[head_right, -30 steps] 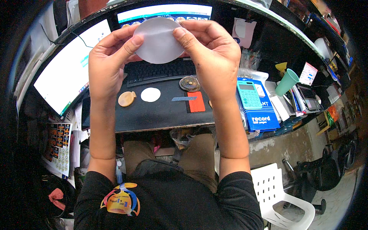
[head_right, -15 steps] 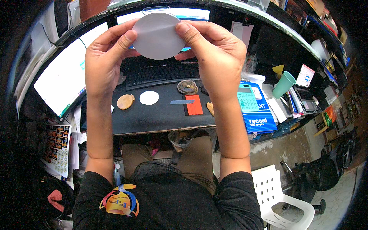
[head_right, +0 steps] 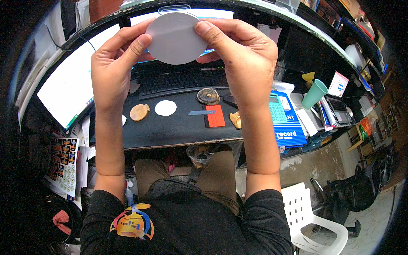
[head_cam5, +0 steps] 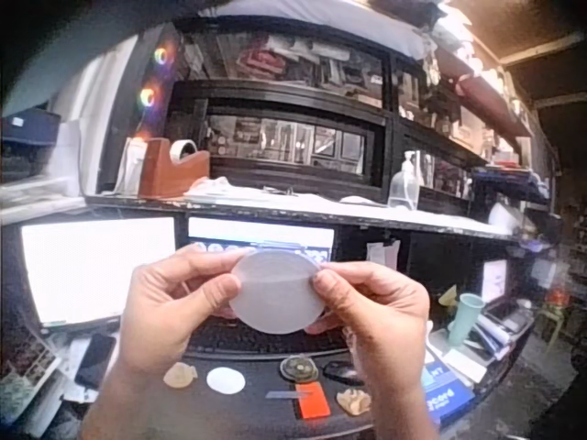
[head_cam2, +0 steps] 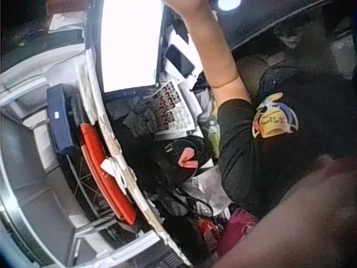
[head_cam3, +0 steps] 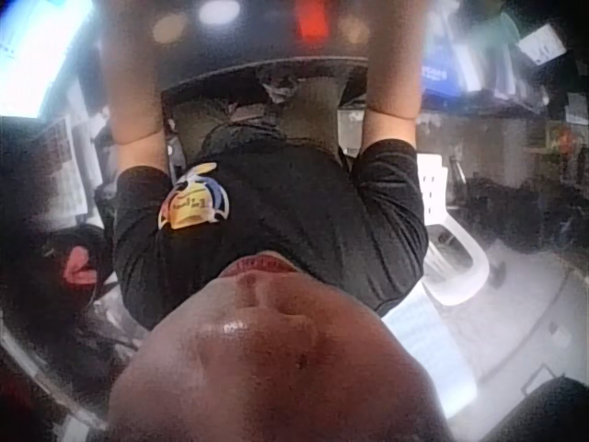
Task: The person assembles round medals by placing a white circular backing onto a medal, smoothing it with a red plastic card, and attaching a ribbon. The person repeats this process for several medals, handling each one individually and inspecting the backing before assembly.
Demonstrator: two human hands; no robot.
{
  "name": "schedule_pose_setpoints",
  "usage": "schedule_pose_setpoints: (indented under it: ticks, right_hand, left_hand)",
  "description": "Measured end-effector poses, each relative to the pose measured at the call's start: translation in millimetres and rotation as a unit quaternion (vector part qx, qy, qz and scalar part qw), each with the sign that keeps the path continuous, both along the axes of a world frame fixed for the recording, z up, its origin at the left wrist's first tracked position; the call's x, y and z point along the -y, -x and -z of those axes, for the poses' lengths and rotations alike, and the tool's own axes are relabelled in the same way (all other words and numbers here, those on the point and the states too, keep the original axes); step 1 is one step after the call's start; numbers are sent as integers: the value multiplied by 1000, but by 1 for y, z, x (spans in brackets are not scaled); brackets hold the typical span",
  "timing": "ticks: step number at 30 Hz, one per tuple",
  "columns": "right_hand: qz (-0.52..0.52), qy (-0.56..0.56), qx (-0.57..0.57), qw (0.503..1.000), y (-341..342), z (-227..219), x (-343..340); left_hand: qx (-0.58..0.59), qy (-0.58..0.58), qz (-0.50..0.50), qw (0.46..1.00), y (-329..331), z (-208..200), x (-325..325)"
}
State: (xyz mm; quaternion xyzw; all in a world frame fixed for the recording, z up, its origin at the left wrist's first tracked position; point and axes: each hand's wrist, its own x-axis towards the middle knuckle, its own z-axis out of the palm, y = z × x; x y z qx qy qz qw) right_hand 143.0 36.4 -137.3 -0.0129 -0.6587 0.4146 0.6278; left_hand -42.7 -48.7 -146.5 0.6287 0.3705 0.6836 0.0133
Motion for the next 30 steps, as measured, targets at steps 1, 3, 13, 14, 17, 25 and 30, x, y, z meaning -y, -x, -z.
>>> schedule_pose_setpoints:
  ticks: [1,3,13,14,17,25,30]
  right_hand:
    - [1,-1,2,1000,0,0,0]
    - [1,2,-1,1000,0,-1,0]
    - [-6,-3,16,1000,-1,-4,-1]
    - [-6,1,19,1000,-1,-4,-1]
    - [-3,4,21,1000,-2,-4,1]
    - [-4,-9,18,1000,-2,-5,0]
    - [7,-22,25,999,-2,-5,0]
  left_hand:
    - [-1,-3,-5,1000,0,0,0]
    - [-2,-8,-15,1000,-1,1,1]
    - [-23,-17,-11,1000,-2,-2,1]
    - [-29,-25,-4,999,-2,-2,1]
    - [-19,-21,16,999,-3,-3,3]
    - [-8,-11,24,1000,-3,-3,4]
    - [-19,-18,22,999,-2,-3,4]
